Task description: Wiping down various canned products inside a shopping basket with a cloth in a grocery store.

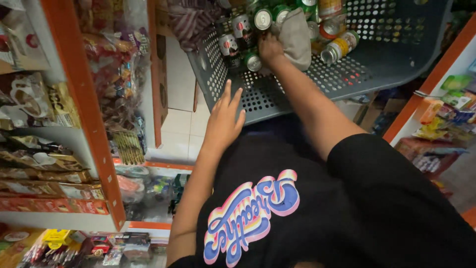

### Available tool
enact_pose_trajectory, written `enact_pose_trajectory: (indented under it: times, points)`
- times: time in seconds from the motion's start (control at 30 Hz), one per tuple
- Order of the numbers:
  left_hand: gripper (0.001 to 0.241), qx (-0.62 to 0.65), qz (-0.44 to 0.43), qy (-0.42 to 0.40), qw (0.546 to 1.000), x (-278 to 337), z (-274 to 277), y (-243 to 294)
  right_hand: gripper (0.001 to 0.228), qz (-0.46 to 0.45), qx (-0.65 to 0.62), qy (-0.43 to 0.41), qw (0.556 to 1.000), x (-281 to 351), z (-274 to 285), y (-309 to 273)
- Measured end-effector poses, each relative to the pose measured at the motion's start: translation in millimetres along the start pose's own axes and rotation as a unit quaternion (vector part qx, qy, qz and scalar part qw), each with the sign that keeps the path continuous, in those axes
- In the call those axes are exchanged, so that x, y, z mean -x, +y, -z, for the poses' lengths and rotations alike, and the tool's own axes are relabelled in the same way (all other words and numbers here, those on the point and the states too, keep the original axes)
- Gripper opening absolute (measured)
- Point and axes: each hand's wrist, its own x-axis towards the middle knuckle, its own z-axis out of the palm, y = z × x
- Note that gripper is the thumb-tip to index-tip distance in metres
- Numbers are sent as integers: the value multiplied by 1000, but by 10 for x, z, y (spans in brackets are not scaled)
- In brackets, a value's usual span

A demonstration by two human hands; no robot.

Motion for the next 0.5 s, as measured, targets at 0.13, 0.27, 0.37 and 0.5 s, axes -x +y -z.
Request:
enact_pose_trajectory:
  times: [0.13, 0.27, 0.37, 0.5]
  points:
    - [61, 19, 20, 18, 999, 46, 56, 31, 29, -42, -47, -19, 998, -176, 355, -22]
    - [60, 21, 25, 25, 999, 42, 49, 18, 68, -101, -37, -50, 993, -339, -583, 248]
    - [59, 14, 25, 38, 999, 26, 35, 34, 32, 29, 60, -87, 994, -246, -49, 287]
    - [59, 16, 22, 41, 999, -7, 65, 55, 24, 81, -33, -93, 992, -103, 432, 308]
